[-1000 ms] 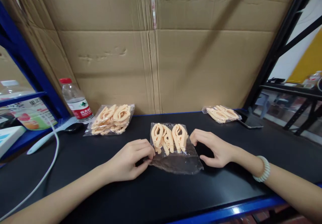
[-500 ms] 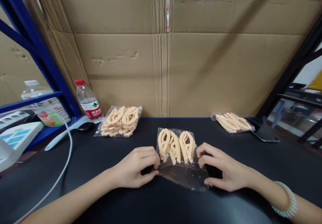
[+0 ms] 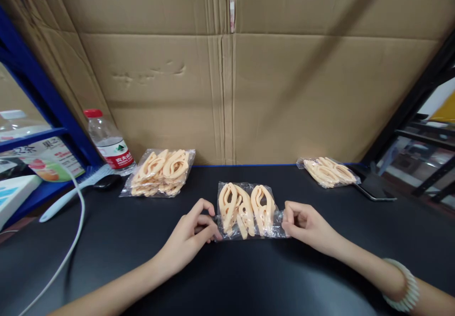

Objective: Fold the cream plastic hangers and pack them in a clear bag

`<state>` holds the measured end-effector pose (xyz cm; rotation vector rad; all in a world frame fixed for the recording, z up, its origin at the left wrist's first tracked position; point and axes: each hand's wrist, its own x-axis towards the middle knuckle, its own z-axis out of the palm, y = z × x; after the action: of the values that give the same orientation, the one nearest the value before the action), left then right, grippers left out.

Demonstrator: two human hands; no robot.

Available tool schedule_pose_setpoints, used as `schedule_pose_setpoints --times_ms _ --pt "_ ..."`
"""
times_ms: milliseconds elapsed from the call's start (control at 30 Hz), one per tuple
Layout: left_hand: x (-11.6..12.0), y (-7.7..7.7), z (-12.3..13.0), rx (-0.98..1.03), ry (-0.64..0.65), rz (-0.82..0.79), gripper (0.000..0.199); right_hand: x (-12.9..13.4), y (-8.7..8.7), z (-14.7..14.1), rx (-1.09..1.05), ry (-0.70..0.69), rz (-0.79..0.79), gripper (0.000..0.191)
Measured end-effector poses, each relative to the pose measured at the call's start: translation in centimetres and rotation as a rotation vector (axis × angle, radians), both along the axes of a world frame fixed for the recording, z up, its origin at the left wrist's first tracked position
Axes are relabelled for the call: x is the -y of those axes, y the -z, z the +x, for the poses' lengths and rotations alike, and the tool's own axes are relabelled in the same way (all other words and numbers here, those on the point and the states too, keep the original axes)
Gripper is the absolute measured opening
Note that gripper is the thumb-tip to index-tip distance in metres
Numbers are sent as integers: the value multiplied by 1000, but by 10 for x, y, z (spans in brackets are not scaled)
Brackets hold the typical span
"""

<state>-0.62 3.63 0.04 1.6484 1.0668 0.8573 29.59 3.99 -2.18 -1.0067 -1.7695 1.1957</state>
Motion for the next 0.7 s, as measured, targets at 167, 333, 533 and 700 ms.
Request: schedule_pose_setpoints --times_ms 167,333,533,700 --pt "0 5 0 -83 -25 106 10 1 -4 -3 83 15 57 10" --pt "0 8 -3 -304 -40 406 19 3 -4 -3 301 51 262 28" --pt "-2 11 -1 -378 -68 679 23 2 0 -4 340 41 408 30" --pt "-7 17 -1 -432 -113 666 19 -1 0 -1 353 39 385 31"
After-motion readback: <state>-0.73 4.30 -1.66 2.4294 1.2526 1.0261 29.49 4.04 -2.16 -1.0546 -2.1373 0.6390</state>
